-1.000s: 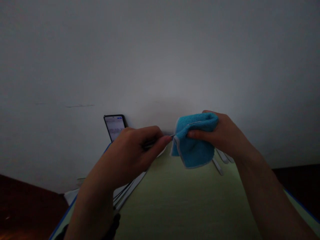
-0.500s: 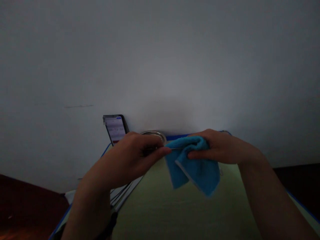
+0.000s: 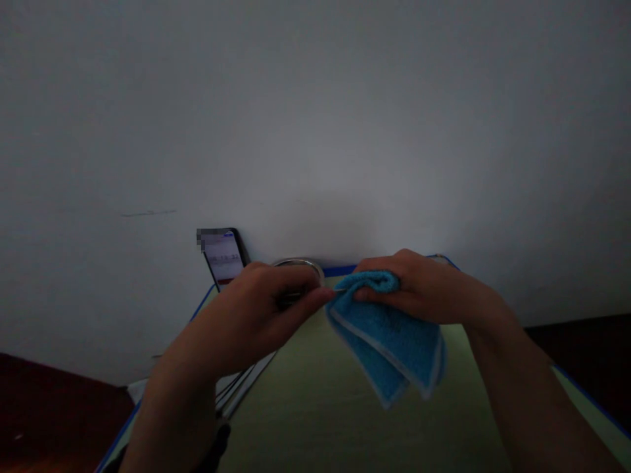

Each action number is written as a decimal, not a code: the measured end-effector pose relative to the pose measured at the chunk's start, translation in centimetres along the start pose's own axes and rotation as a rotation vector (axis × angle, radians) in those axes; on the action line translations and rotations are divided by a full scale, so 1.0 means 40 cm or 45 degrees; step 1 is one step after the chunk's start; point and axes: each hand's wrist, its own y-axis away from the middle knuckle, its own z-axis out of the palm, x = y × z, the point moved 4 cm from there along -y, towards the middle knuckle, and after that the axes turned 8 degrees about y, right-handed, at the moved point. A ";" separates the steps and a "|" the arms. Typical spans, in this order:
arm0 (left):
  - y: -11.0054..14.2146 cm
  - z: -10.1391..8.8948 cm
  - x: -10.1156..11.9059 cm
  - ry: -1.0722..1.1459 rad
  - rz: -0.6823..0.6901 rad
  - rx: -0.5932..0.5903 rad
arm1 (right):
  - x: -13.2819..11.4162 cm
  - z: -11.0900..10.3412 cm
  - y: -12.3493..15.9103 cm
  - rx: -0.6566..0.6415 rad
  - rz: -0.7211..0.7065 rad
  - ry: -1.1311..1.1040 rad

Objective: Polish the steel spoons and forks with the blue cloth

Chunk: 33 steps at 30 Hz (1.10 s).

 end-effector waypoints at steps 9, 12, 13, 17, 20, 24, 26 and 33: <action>0.015 -0.018 0.010 0.008 -0.033 0.224 | -0.002 -0.023 0.010 0.651 0.106 -0.070; 0.015 -0.015 0.021 0.011 -0.044 0.280 | 0.003 -0.020 0.018 0.786 0.154 -0.192; 0.014 -0.014 0.022 0.009 -0.051 0.290 | 0.008 -0.015 0.017 0.774 0.165 -0.256; 0.008 -0.009 0.004 0.010 -0.107 0.269 | 0.035 0.013 0.006 0.507 0.154 -0.517; -0.002 0.002 -0.011 0.042 -0.125 0.129 | 0.046 0.028 -0.002 0.207 0.110 -0.452; -0.011 0.013 -0.010 0.003 -0.108 -0.005 | 0.044 0.030 -0.009 0.049 0.044 -0.218; -0.012 0.013 -0.008 -0.011 -0.110 -0.014 | 0.040 0.028 -0.011 0.053 0.041 -0.177; -0.017 0.025 -0.015 -0.017 -0.092 -0.075 | 0.035 0.027 -0.011 0.044 0.105 -0.062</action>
